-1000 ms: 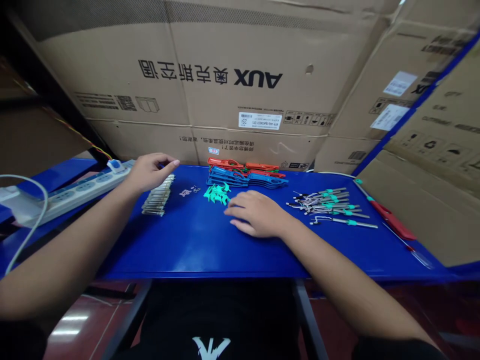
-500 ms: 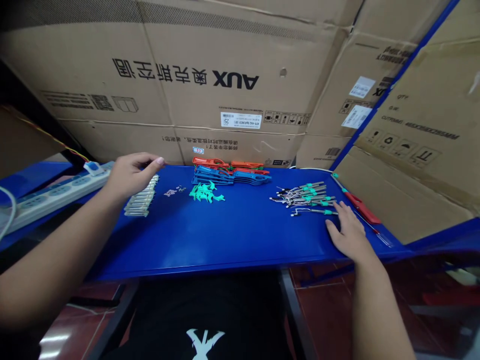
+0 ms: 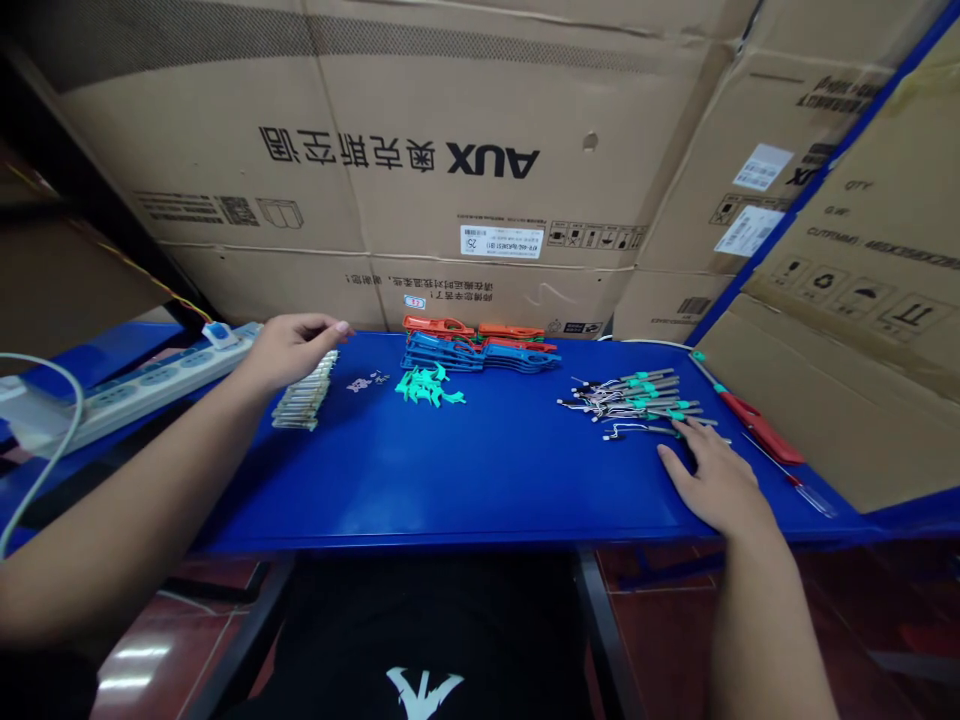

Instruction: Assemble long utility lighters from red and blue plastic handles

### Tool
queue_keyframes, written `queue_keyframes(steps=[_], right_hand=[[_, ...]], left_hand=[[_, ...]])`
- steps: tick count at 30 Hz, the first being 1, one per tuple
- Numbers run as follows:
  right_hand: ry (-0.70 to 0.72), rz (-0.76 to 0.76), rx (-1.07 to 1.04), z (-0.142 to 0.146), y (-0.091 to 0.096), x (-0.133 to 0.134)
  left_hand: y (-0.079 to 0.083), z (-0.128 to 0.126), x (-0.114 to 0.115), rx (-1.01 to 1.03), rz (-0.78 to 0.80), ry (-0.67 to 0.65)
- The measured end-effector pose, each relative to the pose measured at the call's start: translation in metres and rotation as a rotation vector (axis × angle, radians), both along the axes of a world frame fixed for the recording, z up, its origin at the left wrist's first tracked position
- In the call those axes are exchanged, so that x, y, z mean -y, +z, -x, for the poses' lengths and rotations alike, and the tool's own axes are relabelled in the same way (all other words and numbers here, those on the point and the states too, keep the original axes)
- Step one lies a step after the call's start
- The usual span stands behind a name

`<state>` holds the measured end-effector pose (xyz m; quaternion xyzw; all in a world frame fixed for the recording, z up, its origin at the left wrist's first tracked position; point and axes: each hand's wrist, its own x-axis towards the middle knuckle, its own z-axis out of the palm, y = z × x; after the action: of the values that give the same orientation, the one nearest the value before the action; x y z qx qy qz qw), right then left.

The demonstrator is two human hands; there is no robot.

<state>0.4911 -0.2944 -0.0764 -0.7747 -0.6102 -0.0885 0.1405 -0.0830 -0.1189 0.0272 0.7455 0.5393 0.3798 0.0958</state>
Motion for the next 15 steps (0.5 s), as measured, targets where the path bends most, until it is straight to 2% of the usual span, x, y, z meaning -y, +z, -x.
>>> queue_keyframes(steps=[2,4,6,7,8,11,13,15], right_hand=[[-0.002,-0.034,0.031,0.006,0.005,0.001],[0.016,-0.132,0.088,0.019,0.019,-0.001],[0.091,-0.253,0.127,0.04,0.042,-0.01],[0.2,-0.279,0.113,0.052,0.056,-0.018],[0.298,-0.32,0.091,0.066,0.072,-0.03],[0.369,-0.421,0.069,0.109,0.109,-0.077],[0.46,-0.385,0.027,0.133,0.118,-0.113],[0.501,-0.343,-0.054,0.147,0.113,-0.141]], left_hand=[[0.0,-0.005,0.003,-0.049,0.019,-0.054],[0.002,-0.013,0.007,-0.073,0.03,-0.108],[0.003,-0.023,0.014,-0.086,0.035,-0.158],[0.004,-0.028,0.018,-0.097,0.033,-0.184],[0.004,-0.034,0.022,-0.115,0.024,-0.217],[0.0,-0.046,0.032,-0.201,-0.02,-0.337],[-0.005,-0.048,0.032,-0.26,-0.035,-0.38],[-0.011,-0.044,0.027,-0.301,-0.041,-0.373]])
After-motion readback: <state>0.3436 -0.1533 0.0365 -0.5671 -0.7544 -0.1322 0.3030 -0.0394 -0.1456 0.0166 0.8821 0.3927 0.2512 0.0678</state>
